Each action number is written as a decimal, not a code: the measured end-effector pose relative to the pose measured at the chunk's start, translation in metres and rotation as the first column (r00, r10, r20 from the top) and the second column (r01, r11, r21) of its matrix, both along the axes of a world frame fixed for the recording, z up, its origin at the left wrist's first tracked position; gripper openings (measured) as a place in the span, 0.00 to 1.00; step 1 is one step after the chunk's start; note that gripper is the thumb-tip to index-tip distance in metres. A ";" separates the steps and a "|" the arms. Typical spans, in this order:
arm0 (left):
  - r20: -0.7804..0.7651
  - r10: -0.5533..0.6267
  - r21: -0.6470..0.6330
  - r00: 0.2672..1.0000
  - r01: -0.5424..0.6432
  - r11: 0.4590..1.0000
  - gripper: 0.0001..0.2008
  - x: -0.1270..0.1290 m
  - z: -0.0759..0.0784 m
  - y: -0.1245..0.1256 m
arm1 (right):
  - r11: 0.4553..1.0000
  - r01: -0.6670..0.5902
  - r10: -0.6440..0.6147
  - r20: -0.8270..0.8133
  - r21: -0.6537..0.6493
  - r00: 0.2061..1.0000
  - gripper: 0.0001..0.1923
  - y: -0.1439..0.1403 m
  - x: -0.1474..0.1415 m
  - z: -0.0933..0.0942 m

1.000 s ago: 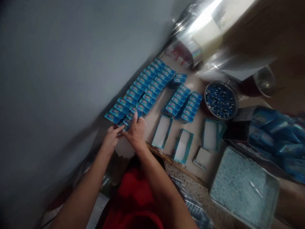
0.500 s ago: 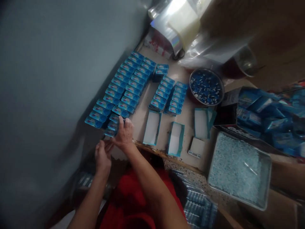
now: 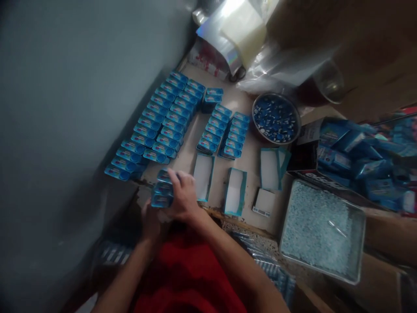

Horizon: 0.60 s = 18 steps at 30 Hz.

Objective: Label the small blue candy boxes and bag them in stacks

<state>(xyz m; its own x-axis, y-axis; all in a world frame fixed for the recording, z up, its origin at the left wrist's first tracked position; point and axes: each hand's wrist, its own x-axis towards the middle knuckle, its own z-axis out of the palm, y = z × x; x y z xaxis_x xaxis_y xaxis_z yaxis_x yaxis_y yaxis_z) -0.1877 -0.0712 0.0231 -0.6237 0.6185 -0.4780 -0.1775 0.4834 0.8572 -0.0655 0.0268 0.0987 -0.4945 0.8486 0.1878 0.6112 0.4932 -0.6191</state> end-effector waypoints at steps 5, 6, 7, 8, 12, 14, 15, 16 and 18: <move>-0.387 -0.476 -0.090 0.789 0.482 0.872 0.16 0.057 -0.009 0.061 | 0.991 0.126 -0.122 -0.077 0.049 0.990 0.55 0.028 0.086 0.004; -0.439 -0.543 -0.150 0.715 0.538 0.829 0.21 0.061 -0.011 0.076 | 0.990 0.132 -0.128 -0.070 0.058 0.989 0.54 0.039 0.097 -0.004; -0.469 -0.597 -0.208 0.651 0.576 0.791 0.25 0.062 -0.013 0.089 | 0.990 0.127 -0.124 -0.054 0.062 0.991 0.54 0.049 0.105 -0.012; -0.478 -0.635 -0.254 0.607 0.597 0.761 0.28 0.062 -0.014 0.098 | 0.991 0.117 -0.116 -0.029 0.061 0.993 0.54 0.058 0.111 -0.021; -0.502 -0.734 -0.387 0.458 0.640 0.664 0.32 0.056 -0.018 0.108 | 0.994 0.097 -0.100 0.092 0.042 0.991 0.53 0.074 0.114 -0.046; -0.508 -0.740 -0.403 0.440 0.638 0.656 0.31 0.056 -0.020 0.103 | 0.991 0.119 -0.125 0.142 0.053 0.982 0.52 0.075 0.107 -0.049; -0.510 -0.737 -0.395 0.444 0.640 0.659 0.30 0.057 -0.021 0.101 | 0.990 0.127 -0.135 0.173 0.061 0.976 0.51 0.076 0.103 -0.049; -0.510 -0.732 -0.379 0.451 0.646 0.662 0.29 0.058 -0.022 0.099 | 0.989 0.131 -0.143 0.208 0.069 0.968 0.50 0.078 0.100 -0.049; -0.508 -0.720 -0.333 0.473 0.663 0.671 0.27 0.061 -0.023 0.096 | 0.988 0.129 -0.148 0.297 0.082 0.944 0.50 0.083 0.095 -0.044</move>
<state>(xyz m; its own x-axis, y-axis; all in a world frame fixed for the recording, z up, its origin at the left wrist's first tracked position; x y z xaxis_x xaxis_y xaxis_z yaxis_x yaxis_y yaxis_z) -0.1264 0.0243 -0.0001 -0.1625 0.9493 -0.2691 0.7336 0.2986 0.6105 0.0292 0.1099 0.0546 -0.4144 0.9044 0.1017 0.8292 0.4213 -0.3674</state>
